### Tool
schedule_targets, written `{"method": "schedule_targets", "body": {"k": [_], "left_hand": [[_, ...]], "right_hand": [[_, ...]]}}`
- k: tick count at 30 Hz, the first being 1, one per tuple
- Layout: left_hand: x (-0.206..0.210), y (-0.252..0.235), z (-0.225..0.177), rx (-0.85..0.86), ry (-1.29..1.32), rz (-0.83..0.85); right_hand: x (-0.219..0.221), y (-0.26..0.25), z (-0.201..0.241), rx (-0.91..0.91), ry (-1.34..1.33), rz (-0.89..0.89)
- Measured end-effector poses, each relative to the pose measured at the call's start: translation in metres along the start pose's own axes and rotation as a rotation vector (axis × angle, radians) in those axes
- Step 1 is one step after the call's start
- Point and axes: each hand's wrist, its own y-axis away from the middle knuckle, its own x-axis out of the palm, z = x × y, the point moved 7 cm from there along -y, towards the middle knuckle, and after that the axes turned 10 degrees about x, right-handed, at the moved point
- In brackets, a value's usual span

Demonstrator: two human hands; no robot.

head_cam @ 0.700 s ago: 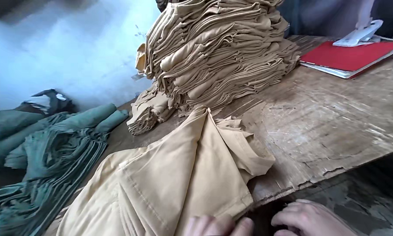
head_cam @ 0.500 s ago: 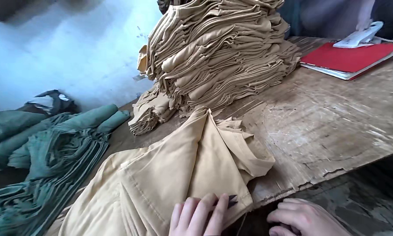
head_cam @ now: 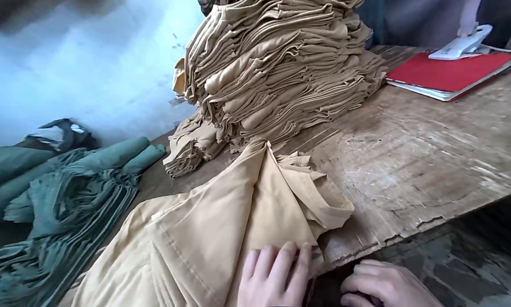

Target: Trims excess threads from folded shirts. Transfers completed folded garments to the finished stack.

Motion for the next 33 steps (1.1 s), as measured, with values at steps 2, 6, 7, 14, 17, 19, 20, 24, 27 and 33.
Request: {"method": "schedule_targets", "body": {"k": [2,6,7,14,17,19,20,24,27,33], "left_hand": [[0.002,-0.003,-0.003,0.036,0.014,-0.005],[-0.013,0.002,0.000,-0.063,0.129,0.070],[-0.015,0.005,0.003,-0.091,0.140,0.114],[-0.016,0.016,0.018,-0.169,0.374,-0.013],[-0.019,0.009,0.025,-0.213,0.476,-0.065],[-0.015,0.007,0.036,-0.313,0.509,-0.103],[-0.011,0.007,0.042,-0.360,0.533,-0.116],[-0.003,0.000,0.051,-0.453,0.583,-0.112],[-0.005,0.002,0.050,-0.459,0.693,-0.077],[-0.031,0.020,0.023,-0.145,0.308,-0.177]], "right_hand": [[0.005,0.001,0.003,-0.005,-0.013,-0.003],[0.002,0.005,0.007,0.052,-0.150,-0.231],[0.001,0.005,0.011,0.067,-0.207,-0.326],[0.013,-0.021,0.040,-0.058,-0.471,-0.797],[0.006,-0.037,0.041,-0.196,-0.786,-0.845],[0.006,-0.053,0.037,-0.156,-0.970,-0.748],[0.007,-0.063,0.034,-0.140,-1.041,-0.693],[0.006,-0.065,0.046,-0.209,-0.729,-0.586],[0.002,-0.025,0.046,-0.219,-0.308,-0.884],[-0.001,0.008,0.029,-0.240,-0.354,-0.881]]}}
